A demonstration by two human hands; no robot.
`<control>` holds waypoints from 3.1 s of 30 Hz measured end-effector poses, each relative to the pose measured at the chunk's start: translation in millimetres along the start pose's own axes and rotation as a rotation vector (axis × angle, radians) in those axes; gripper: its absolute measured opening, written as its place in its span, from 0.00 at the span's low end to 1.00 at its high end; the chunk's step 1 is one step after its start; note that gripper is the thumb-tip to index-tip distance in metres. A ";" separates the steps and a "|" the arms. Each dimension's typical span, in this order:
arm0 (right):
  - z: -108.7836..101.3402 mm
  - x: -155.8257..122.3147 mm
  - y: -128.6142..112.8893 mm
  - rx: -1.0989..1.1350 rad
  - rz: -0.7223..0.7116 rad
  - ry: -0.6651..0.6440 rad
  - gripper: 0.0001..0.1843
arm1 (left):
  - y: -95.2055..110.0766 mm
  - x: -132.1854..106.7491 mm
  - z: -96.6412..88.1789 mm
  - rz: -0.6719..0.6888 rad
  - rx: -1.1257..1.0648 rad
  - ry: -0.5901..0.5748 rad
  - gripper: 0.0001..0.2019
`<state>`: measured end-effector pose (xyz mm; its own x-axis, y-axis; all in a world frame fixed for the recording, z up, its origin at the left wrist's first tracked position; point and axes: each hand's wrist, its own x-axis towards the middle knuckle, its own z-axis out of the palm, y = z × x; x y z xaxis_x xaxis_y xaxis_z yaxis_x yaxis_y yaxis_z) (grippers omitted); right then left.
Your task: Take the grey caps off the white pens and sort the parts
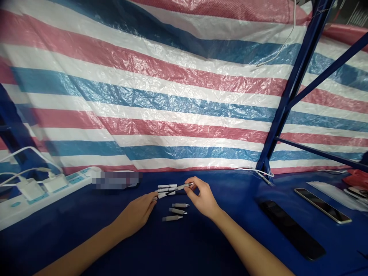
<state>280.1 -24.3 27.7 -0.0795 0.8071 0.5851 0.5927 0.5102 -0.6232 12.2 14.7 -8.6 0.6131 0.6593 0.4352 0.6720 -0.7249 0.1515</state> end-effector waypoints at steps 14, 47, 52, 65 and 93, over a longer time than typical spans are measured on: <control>-3.0 4.4 4.6 0.145 0.166 0.053 0.10 | -0.9 0.3 -1.3 -0.091 0.026 0.008 0.13; 0.7 0.3 16.2 -0.110 -0.039 -0.309 0.15 | -4.1 2.0 6.1 0.050 0.114 0.098 0.16; 2.2 -1.8 9.8 -0.170 -0.157 -0.367 0.06 | -4.0 3.0 6.3 0.103 0.130 0.133 0.17; 10.3 -4.1 7.4 -0.296 -0.250 -0.350 0.10 | -0.3 3.6 -1.3 0.187 0.110 0.212 0.16; 0.0 14.3 82.9 -0.450 0.121 -0.161 0.10 | 10.4 0.9 -12.8 0.268 -0.020 0.087 0.15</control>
<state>328.1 29.5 -15.6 -0.0906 0.9067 0.4120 0.8899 0.2595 -0.3753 14.4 5.2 4.7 0.7293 0.4246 0.5365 0.4819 -0.8754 0.0377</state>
